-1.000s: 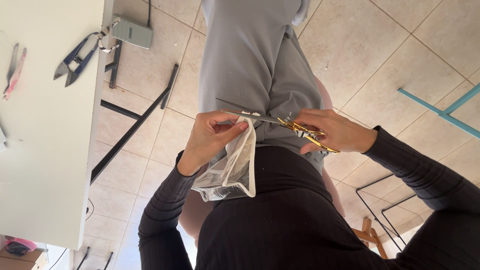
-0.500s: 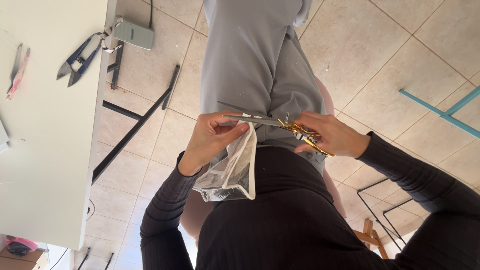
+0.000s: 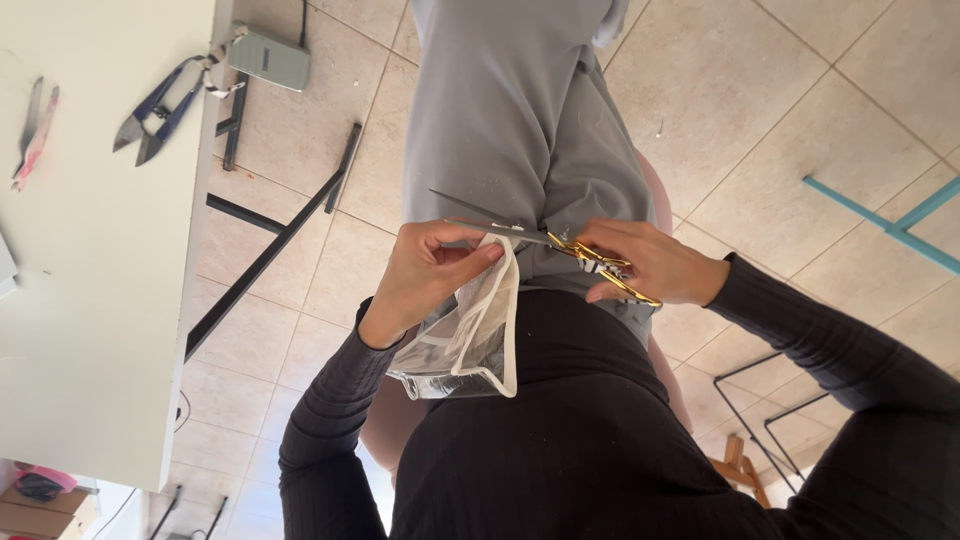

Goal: Hand-sewing a white trim onto a transparent plastic pouch using a needle and thread.

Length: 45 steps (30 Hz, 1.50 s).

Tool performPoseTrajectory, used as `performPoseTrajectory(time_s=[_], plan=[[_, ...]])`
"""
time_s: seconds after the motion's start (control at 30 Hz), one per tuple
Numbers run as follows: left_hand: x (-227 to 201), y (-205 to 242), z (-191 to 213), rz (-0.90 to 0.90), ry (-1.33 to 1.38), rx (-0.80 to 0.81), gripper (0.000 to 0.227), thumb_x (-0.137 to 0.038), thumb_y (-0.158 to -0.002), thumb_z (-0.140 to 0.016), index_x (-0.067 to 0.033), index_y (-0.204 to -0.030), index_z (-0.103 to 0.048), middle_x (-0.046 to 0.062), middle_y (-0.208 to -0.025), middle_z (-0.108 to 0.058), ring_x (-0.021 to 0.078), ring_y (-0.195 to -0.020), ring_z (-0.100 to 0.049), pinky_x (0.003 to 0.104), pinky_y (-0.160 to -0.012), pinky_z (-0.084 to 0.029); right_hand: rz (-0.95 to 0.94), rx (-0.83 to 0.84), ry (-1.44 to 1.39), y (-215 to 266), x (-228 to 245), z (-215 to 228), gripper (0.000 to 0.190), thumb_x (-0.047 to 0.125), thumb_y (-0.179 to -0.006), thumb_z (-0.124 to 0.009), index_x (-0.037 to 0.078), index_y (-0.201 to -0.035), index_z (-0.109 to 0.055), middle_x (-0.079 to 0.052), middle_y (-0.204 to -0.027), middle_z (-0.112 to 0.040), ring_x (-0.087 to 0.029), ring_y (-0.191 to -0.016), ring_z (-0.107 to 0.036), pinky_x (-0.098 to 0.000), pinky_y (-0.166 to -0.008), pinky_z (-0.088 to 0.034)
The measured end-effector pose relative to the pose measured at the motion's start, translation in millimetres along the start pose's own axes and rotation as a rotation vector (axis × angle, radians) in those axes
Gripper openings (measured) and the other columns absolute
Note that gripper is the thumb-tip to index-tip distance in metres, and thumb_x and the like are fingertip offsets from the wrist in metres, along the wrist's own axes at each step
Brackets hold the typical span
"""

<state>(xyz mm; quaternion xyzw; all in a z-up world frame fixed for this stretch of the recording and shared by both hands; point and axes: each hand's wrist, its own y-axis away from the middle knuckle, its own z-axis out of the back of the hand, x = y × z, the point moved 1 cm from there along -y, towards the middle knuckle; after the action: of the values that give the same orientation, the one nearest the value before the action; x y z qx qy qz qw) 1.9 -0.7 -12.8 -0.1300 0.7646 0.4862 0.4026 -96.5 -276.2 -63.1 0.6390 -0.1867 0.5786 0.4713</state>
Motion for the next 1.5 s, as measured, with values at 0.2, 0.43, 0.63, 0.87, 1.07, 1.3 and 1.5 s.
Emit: performPoseTrajectory(time_s=[0.2,0.43,0.63,0.87,1.07,1.3,1.5], plan=[[-5,2,-2,0.032,0.002,-0.016,0.018,-0.011,-0.088,-0.081,-0.0012,-0.102,-0.078,0.007,-0.080,-0.066,0.0069,-0.080,-0.058,0.021,-0.072,-0.059,-0.032,0.008,-0.040,-1,-11,-3,0.049,0.044,-0.076,-0.087,0.011,-0.106,-0.067,-0.002,-0.067,-0.046,-0.018,-0.058,-0.052,-0.0301,-0.059,-0.047],[1,2,0,0.040,-0.034,0.013,0.020,-0.012,-0.088,-0.080,-0.0013,-0.104,-0.079,0.008,-0.085,-0.071,0.0086,-0.086,-0.060,0.021,-0.075,-0.059,-0.010,-0.016,-0.055,3,-18,-9,0.045,0.039,-0.079,-0.086,0.011,-0.110,-0.069,-0.001,-0.064,-0.044,-0.017,-0.055,-0.049,-0.0304,-0.056,-0.044],[5,1,2,0.032,-0.037,0.026,0.019,-0.012,-0.088,-0.080,-0.0021,-0.105,-0.079,0.007,-0.085,-0.071,0.0077,-0.087,-0.058,0.019,-0.075,-0.059,0.034,-0.060,-0.065,5,-25,-15,0.035,0.028,-0.083,-0.085,0.009,-0.109,-0.070,-0.004,-0.065,-0.046,-0.018,-0.057,-0.052,-0.0304,-0.057,-0.046],[4,2,2,0.045,-0.022,0.021,0.020,-0.012,-0.088,-0.081,-0.0021,-0.105,-0.079,0.007,-0.085,-0.070,0.0073,-0.086,-0.057,0.019,-0.075,-0.059,0.035,-0.083,-0.054,5,-31,-17,0.024,0.021,-0.088,-0.079,0.009,-0.107,-0.069,-0.008,-0.068,-0.052,-0.020,-0.057,-0.053,-0.0310,-0.056,-0.046],[-8,1,-2,0.051,-0.034,0.031,0.019,-0.013,-0.088,-0.080,-0.0047,-0.105,-0.079,0.005,-0.081,-0.067,0.0068,-0.083,-0.057,0.019,-0.073,-0.060,0.030,-0.067,-0.036,-4,-21,-14,0.024,0.021,-0.088,-0.076,0.009,-0.107,-0.068,-0.008,-0.069,-0.052,-0.021,-0.059,-0.055,-0.0322,-0.056,-0.046],[2,3,-3,0.104,-0.037,0.006,0.020,-0.014,-0.087,-0.081,-0.0026,-0.102,-0.079,0.004,-0.079,-0.064,0.0057,-0.076,-0.058,0.020,-0.073,-0.061,0.051,-0.092,-0.053,-3,-26,-18,0.021,0.014,-0.082,-0.074,0.010,-0.101,-0.067,-0.005,-0.067,-0.048,-0.019,-0.055,-0.052,-0.0299,-0.052,-0.044],[2,2,-1,0.081,-0.053,0.033,0.020,-0.012,-0.087,-0.081,-0.0015,-0.104,-0.079,0.007,-0.080,-0.066,0.0075,-0.079,-0.059,0.022,-0.073,-0.061,0.063,-0.120,-0.056,3,-35,-24,0.021,0.012,-0.078,-0.074,0.010,-0.097,-0.067,-0.006,-0.065,-0.049,-0.020,-0.051,-0.052,-0.0292,-0.049,-0.044]])
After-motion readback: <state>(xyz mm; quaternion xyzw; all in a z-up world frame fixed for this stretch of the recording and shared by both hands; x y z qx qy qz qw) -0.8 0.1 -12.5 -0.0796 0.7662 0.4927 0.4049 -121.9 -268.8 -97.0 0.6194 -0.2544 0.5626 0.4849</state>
